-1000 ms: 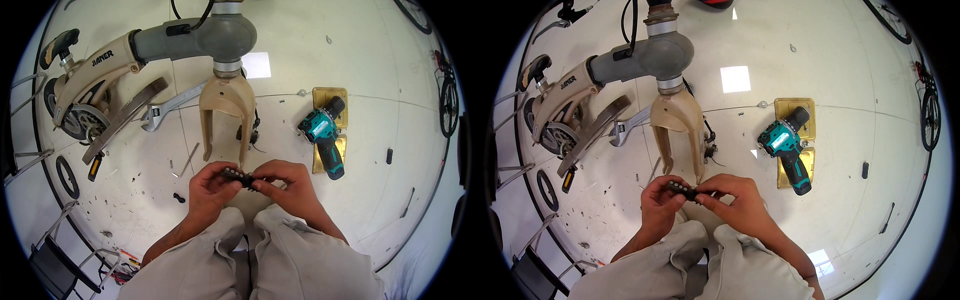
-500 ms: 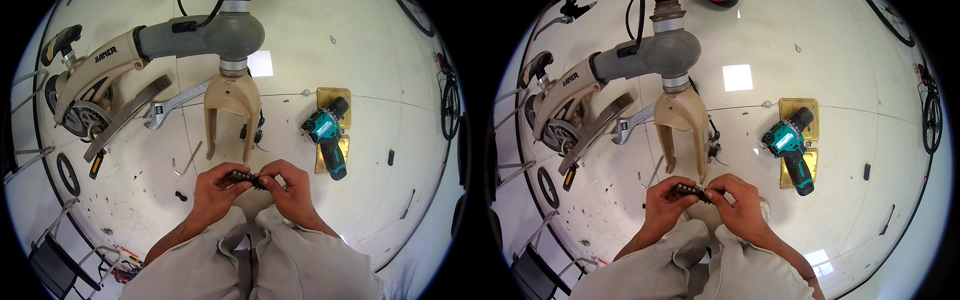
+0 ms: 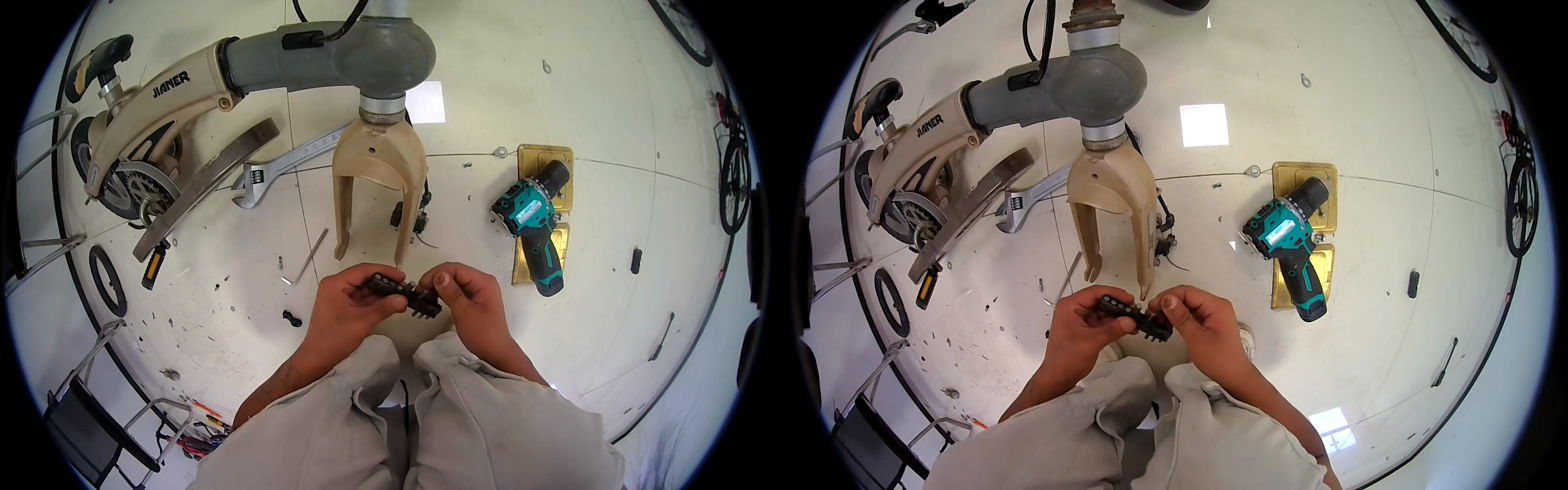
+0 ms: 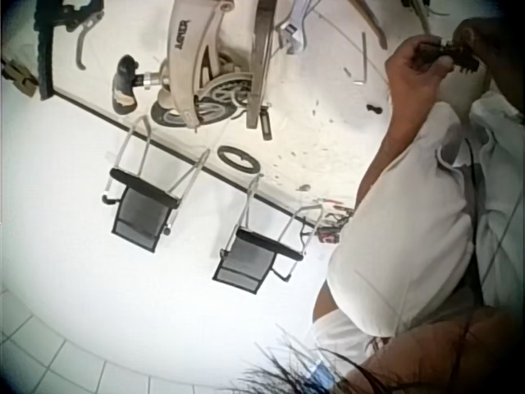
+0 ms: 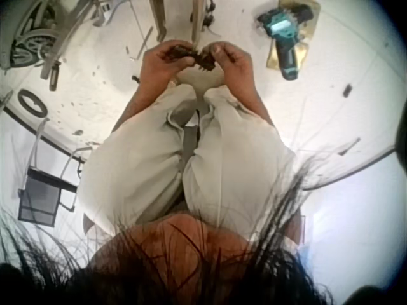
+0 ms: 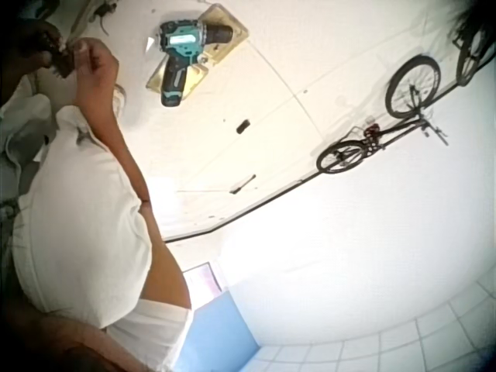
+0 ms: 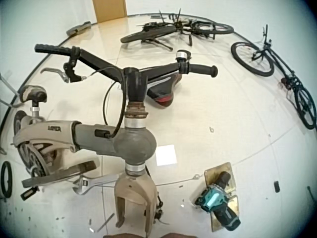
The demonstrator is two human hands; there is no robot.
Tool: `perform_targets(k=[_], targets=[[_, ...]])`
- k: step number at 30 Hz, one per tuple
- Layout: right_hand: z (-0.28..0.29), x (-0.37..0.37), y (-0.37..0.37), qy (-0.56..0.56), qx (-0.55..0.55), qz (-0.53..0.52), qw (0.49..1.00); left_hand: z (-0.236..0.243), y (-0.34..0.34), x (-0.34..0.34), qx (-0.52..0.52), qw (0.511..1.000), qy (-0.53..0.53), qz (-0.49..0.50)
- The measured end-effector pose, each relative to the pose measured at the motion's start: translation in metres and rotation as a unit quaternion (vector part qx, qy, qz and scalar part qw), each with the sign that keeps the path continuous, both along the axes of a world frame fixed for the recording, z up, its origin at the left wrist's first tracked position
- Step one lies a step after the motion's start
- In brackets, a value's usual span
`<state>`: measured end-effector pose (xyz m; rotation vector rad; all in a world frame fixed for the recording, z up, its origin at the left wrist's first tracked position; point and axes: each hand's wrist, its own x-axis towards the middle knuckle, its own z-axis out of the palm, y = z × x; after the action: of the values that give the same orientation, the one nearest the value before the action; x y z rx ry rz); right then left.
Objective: The person is repairing a bicycle. They use a cordless drill to remove and install screws on the handlebar and front fork. They also use a wrench to tighten a bolt on the front fork.
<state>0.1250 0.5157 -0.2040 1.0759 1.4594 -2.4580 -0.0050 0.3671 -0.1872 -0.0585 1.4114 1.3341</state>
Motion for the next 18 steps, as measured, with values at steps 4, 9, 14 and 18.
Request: perform_targets(k=[4, 9, 14, 18], targets=[[0.002, -0.002, 0.002, 0.018, -0.02, 0.025, 0.999, -0.003, -0.005, -0.001, 0.004, 0.998, -0.046, 0.036], [0.001, 0.0, 0.001, 0.026, -0.077, 0.018, 0.997, -0.008, -0.009, 0.002, 0.025, 0.998, -0.034, 0.049], [-0.02, 0.009, -0.011, 0.038, -0.044, -0.017, 0.998, -0.028, -0.01, 0.018, 0.054, 0.995, -0.036, 0.08], [-0.042, 0.021, -0.009, 0.014, -0.058, -0.084, 0.995, -0.03, -0.006, 0.02, -0.036, 0.992, 0.118, -0.006]])
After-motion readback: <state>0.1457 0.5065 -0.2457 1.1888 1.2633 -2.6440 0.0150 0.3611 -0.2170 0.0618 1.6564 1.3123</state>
